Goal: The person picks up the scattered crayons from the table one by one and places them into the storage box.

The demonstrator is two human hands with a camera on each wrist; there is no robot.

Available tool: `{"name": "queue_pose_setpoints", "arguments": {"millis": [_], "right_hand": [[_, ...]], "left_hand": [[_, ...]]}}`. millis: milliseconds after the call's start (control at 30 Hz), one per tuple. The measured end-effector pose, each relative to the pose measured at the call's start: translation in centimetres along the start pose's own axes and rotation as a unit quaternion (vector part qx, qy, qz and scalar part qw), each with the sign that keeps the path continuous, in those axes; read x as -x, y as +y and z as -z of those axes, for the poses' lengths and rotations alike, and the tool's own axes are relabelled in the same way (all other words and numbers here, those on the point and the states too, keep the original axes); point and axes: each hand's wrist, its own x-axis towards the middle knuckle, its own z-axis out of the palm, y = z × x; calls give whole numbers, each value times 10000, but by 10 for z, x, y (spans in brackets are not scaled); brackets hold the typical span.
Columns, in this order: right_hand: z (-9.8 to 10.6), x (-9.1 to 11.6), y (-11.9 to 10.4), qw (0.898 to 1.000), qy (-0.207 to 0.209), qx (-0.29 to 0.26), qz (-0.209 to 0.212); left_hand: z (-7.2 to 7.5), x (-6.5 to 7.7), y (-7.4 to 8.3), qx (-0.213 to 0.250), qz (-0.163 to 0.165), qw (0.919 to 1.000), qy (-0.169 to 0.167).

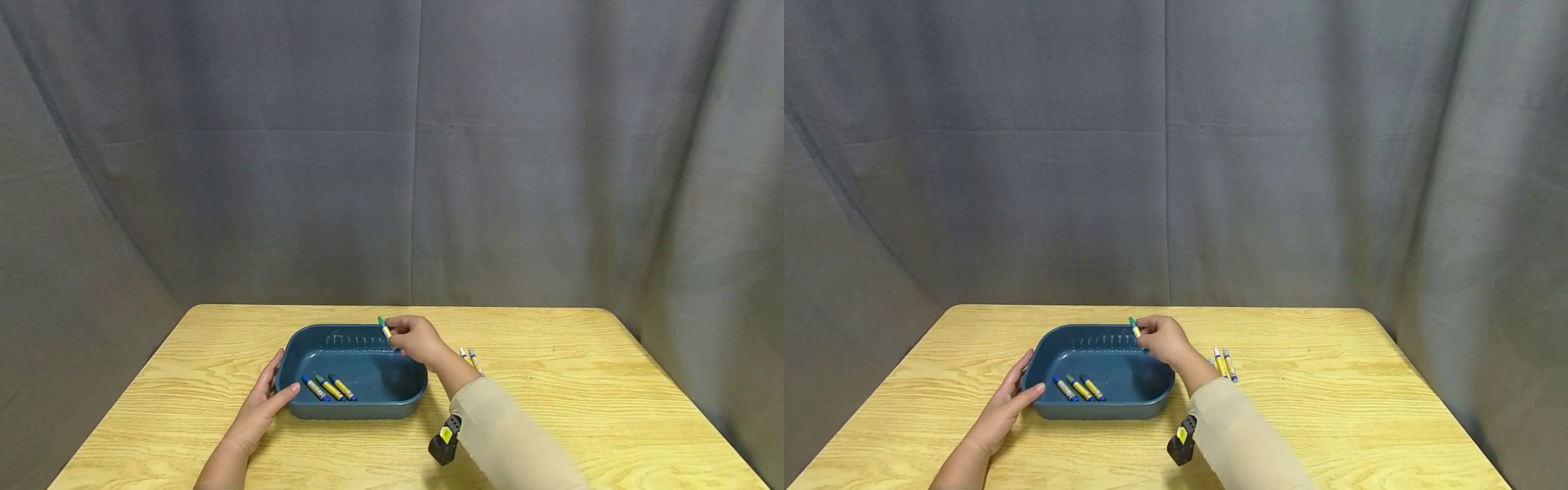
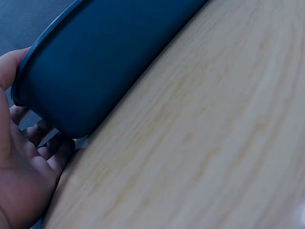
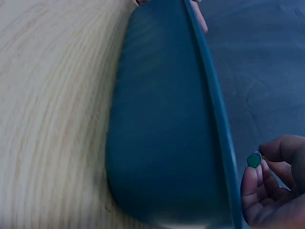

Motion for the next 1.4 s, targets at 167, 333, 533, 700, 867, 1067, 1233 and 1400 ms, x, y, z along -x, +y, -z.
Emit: {"name": "queue_pose_setpoints", "arguments": {"millis": [167, 333, 533, 700, 867, 1067, 1233, 1400], "right_hand": [[-11, 0, -1, 9999, -128, 70, -13], [-22, 3, -1, 9991, -366, 179, 80], [-36, 6, 1, 9971, -668, 299, 211], [-49, 7, 4, 9954, -852, 416, 167], [-59, 7, 3, 9926, -1061, 566, 183], [-63, 10, 1, 9874, -1313, 866, 147], [-66, 10, 2, 9814, -1432, 1260, 208], [-70, 9, 3, 9779, -1495, 1455, 154]], "left_hand": [[0, 0, 1, 9, 13, 10000, 0], [0, 1, 0, 1, -50, 10000, 9], [0, 1, 0, -28, -47, 10000, 27], [0, 1, 0, -19, 0, 10000, 34], [1, 1, 0, -59, 28, 10000, 21], [1, 0, -1, -24, -12, 10000, 13], [0, 0, -1, 28, -26, 10000, 2], [0, 1, 0, 41, -29, 10000, 2]]}}
